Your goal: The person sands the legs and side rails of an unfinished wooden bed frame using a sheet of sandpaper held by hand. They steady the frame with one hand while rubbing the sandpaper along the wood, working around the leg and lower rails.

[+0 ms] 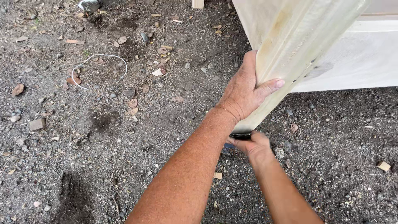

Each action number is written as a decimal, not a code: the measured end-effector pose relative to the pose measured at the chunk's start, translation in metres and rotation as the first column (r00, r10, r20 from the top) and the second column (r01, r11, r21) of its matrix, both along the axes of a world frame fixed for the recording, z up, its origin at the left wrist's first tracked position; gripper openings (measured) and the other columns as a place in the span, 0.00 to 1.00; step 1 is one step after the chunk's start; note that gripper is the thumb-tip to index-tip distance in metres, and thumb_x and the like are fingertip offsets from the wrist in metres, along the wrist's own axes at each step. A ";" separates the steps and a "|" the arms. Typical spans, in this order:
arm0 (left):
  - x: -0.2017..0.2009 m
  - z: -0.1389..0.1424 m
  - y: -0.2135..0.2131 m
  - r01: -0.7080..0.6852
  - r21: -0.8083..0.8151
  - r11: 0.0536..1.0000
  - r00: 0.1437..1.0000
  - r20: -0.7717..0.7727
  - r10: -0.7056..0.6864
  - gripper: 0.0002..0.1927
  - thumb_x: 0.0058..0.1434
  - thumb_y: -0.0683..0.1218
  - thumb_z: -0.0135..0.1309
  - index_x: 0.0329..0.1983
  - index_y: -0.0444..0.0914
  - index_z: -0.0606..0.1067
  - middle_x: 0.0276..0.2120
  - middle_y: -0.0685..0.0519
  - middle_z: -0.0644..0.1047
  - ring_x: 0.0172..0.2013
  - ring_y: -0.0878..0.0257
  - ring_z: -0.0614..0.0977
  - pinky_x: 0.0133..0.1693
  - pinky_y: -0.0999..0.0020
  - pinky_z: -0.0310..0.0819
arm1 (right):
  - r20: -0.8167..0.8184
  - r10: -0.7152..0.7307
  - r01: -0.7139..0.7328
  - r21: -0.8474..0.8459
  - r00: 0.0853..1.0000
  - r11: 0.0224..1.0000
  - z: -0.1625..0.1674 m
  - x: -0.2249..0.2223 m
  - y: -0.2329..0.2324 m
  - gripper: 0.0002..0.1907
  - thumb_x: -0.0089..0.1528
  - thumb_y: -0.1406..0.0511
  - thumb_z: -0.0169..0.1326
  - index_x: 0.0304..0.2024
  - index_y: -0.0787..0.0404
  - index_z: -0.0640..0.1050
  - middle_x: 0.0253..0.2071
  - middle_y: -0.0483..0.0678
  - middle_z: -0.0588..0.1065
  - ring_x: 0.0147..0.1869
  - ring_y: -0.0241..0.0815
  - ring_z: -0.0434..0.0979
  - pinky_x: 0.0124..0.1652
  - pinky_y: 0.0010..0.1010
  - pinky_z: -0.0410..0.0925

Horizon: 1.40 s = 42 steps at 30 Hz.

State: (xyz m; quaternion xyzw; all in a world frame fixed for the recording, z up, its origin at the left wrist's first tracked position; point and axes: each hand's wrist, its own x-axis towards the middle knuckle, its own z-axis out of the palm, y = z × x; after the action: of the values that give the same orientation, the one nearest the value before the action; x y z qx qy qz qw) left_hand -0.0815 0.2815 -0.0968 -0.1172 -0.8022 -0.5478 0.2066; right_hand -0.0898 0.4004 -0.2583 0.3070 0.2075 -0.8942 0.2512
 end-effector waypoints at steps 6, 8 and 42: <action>-0.002 0.001 0.004 -0.012 0.021 1.000 1.000 0.016 0.012 0.44 0.55 0.61 0.63 0.67 0.39 0.58 0.55 0.39 0.78 0.56 0.47 0.81 0.57 0.53 0.74 | -0.149 -0.028 0.018 -0.073 0.988 0.997 0.077 -0.017 0.032 0.29 0.71 0.61 0.24 0.74 0.66 0.52 0.74 0.74 0.53 0.75 0.81 0.53 0.63 0.82 0.50; -0.002 0.004 0.003 -0.038 -0.009 0.999 0.998 0.048 0.038 0.45 0.53 0.61 0.64 0.67 0.38 0.59 0.52 0.39 0.78 0.55 0.46 0.82 0.57 0.53 0.74 | 0.049 -0.025 0.031 -0.122 0.998 0.992 0.074 -0.012 0.024 0.31 0.74 0.59 0.24 0.75 0.71 0.47 0.73 0.83 0.42 0.73 0.89 0.40 0.63 0.80 0.50; 0.014 0.028 -0.009 -0.092 -0.243 0.966 0.986 0.115 0.123 0.39 0.52 0.64 0.63 0.57 0.37 0.64 0.46 0.41 0.82 0.56 0.47 0.79 0.72 0.45 0.33 | 0.036 0.020 -0.022 0.048 0.999 0.999 0.093 0.011 -0.011 0.33 0.73 0.53 0.22 0.75 0.65 0.52 0.74 0.73 0.49 0.78 0.77 0.45 0.65 0.76 0.47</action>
State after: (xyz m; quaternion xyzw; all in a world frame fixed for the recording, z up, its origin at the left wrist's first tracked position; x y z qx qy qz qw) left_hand -0.0678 0.2724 -0.0688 -0.0617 -0.8786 -0.4427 0.1682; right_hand -0.0783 0.3894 -0.1655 0.3266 0.2279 -0.8807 0.2564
